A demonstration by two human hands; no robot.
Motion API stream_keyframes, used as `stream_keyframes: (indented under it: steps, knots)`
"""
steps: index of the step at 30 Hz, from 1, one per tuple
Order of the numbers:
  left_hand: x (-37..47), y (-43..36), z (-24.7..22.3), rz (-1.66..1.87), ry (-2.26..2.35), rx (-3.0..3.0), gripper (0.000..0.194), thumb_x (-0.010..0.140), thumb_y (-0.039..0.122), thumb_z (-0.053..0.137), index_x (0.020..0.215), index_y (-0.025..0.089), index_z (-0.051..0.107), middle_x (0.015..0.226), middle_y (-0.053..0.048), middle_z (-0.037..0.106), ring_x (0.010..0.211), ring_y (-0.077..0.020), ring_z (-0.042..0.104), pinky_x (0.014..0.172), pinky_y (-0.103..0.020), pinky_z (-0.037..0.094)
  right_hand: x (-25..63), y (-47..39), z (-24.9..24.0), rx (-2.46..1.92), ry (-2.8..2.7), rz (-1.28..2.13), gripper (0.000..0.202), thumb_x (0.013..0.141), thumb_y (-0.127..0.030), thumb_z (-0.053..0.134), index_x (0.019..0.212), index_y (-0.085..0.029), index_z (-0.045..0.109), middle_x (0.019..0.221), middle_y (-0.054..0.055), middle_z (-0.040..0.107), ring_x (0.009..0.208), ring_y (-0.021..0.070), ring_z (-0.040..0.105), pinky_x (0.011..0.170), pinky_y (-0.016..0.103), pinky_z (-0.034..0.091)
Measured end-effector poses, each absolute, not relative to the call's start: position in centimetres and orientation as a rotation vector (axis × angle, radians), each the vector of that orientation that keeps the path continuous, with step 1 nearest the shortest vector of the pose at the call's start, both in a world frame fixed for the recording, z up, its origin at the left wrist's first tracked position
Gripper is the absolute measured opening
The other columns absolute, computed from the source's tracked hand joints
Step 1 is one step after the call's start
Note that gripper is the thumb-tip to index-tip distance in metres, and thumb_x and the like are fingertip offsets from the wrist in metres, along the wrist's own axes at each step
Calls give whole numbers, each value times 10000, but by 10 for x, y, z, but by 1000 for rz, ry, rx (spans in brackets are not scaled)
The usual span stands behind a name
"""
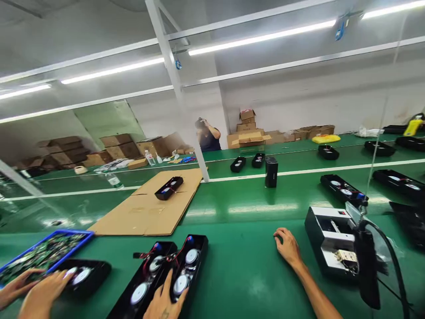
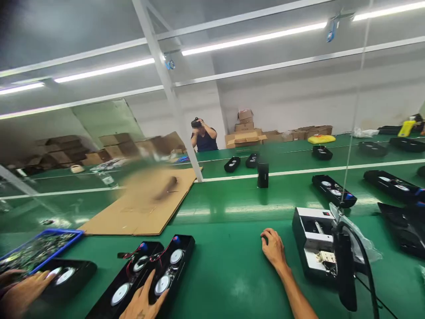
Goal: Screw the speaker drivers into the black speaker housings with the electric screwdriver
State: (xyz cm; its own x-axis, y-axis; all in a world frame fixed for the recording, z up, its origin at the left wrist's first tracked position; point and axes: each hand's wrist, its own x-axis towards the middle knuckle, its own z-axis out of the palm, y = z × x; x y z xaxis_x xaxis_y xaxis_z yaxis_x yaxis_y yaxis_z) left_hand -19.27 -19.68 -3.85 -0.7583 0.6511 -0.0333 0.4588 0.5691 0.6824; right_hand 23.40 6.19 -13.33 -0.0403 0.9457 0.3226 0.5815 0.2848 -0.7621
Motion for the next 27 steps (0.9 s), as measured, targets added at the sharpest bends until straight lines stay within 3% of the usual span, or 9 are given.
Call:
stream_keyframes:
  steps: [5,9,12,15,18,20,22,27]
  knots:
    - [-210,-174,-26,947,2462,935,947,541,656,844,1409,318,678,1193,-181,803,1290,-617,658,1122,-797,428,241,63,-130,-1379,-1685,578,205,834,-256,567,823,-253,772,1095,109,778,1068,309,728,1023,458,554]
    - [-234,-165,-26,1157,2247,921,681,549,626,814,1133,279,762,1217,-158,821,1394,-499,640,1263,-605,413,237,61,-125,-1392,-1628,637,236,805,-278,580,867,-241,805,1096,132,780,1068,328,736,1051,505,560]
    - [-224,-164,-42,1190,2208,895,604,550,611,787,1052,275,763,1253,-142,818,1402,-470,644,1275,-558,421,206,33,-127,-1368,-1611,751,356,839,-319,593,1072,-206,837,1149,163,798,1011,327,769,1000,508,607]
    - [-173,-161,-74,1200,2133,905,701,632,658,744,1208,259,747,1339,-135,790,1402,-428,656,1238,-520,479,156,-17,-129,-1246,-1668,1001,492,871,-407,681,1310,-219,797,1191,141,833,1000,299,808,865,414,670]
    - [-103,-159,-103,1188,2026,934,761,725,698,698,1346,258,702,1422,-133,753,1404,-376,666,1173,-455,548,122,-50,-117,-1093,-1632,1405,695,888,-438,718,1541,-213,644,1475,170,730,1263,337,749,1018,478,637]
    - [-66,-161,-112,1173,1946,927,791,755,721,695,1413,283,676,1390,-125,771,1376,-373,687,1146,-467,573,124,-50,-99,-1079,-1663,1412,635,938,-378,637,1549,-205,638,1526,147,702,1392,332,676,1161,501,548]
    - [-50,-163,-107,1112,1829,975,771,751,737,719,1395,315,707,1322,-108,803,1355,-381,700,1146,-480,576,145,-39,-76,-1077,-1767,1375,647,913,-252,573,1553,-189,632,1488,120,732,1380,306,681,1170,459,532]
    - [-73,-158,-77,891,1768,1281,467,738,721,776,968,323,859,1108,-105,843,1157,-413,778,1114,-499,602,214,5,-31,-1054,-2157,1416,839,707,-90,561,1533,-187,665,1314,75,825,1041,251,798,831,279,599]
